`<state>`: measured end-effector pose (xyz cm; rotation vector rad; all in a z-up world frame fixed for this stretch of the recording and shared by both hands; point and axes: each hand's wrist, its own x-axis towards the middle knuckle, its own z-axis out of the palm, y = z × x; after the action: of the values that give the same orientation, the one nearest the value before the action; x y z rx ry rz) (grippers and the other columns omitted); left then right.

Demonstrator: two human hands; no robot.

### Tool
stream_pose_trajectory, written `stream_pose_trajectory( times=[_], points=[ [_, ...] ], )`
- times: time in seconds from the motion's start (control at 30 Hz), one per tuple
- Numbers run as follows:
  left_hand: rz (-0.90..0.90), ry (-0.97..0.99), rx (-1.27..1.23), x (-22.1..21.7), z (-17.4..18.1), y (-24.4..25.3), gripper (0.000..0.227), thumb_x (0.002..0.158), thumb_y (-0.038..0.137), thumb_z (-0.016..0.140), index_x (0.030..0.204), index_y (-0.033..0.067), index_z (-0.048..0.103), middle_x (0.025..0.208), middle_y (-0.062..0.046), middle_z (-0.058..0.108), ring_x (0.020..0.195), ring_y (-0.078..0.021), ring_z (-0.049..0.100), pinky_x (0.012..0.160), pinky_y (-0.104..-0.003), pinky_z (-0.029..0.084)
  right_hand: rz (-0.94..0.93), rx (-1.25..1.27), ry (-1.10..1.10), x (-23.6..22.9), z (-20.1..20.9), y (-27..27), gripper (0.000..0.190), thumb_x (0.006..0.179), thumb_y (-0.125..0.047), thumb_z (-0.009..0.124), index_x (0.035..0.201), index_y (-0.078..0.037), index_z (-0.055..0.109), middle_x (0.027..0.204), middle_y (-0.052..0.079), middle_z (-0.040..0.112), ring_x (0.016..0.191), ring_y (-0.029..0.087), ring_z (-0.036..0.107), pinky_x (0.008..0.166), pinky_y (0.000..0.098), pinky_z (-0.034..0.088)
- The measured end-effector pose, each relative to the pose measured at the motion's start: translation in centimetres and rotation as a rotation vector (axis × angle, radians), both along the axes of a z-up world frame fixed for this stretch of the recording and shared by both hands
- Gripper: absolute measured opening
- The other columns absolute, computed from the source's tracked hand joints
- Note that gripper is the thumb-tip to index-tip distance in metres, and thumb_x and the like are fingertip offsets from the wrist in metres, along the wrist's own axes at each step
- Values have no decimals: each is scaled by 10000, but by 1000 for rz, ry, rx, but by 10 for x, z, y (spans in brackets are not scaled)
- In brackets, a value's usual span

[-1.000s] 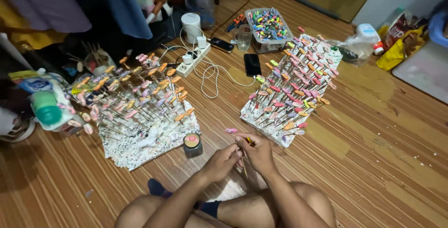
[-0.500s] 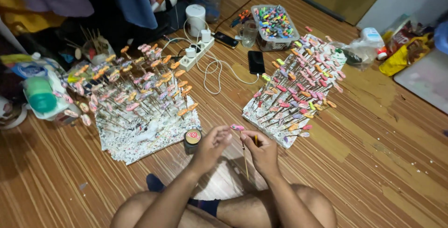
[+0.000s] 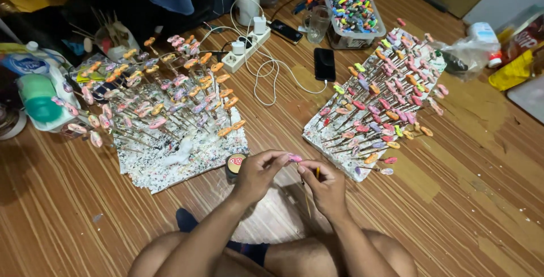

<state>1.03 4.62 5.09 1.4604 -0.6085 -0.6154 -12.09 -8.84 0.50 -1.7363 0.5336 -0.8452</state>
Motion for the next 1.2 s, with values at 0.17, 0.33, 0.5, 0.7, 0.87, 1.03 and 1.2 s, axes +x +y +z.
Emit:
stream_pose_trajectory(
  times=[0.17,0.33,0.5,0.7,0.87,1.03,1.2],
  points=[
    [-1,-39,-17,1,4,2,234,966,264,709,1071,87,820,895,-153,814,937,-208,760,853,-370,593,30,-43,-34,-1,3,-3,81,814,-84,839,882,-42,825,659,95,715,665,171,611,659,332,508],
    [-3,-70,-34,0,5,4,214,976,233,693,1059,82,821,892,-147,816,949,-222,761,850,-382,595,37,-62,-47,-3,0,-4,72,826,-69,823,890,-37,816,668,101,708,678,189,623,682,342,502],
    [-12,-50,-64,-1,6,6,219,989,221,679,1046,63,818,899,-140,817,944,-196,750,866,-388,595,38,-27,-65,-6,1,0,70,837,-59,812,899,-27,810,676,93,705,697,167,600,693,335,493],
    [-26,-87,-62,-3,12,9,215,996,224,669,1028,70,815,878,-143,814,944,-213,757,832,-371,600,44,25,-67,-4,17,8,76,848,-46,800,920,-23,806,692,77,689,726,142,571,711,321,484],
    [-18,-96,-70,-3,11,9,214,991,222,670,1040,69,812,876,-135,816,934,-212,765,828,-356,602,54,18,-70,-5,14,5,74,845,-38,801,916,-19,807,688,85,688,719,148,581,701,324,487],
    [-13,-108,-67,-3,7,9,203,985,226,681,1040,84,815,864,-121,816,924,-192,763,817,-346,604,50,45,-52,-7,10,2,86,852,-42,791,930,-11,803,711,83,692,747,145,575,712,334,489],
    [-5,-149,-138,-5,10,7,180,985,166,681,1082,97,816,924,-118,821,939,-183,765,794,-318,616,157,-159,-75,2,36,8,120,886,-83,765,991,-36,802,859,136,761,804,224,688,756,383,531]
  ],
)
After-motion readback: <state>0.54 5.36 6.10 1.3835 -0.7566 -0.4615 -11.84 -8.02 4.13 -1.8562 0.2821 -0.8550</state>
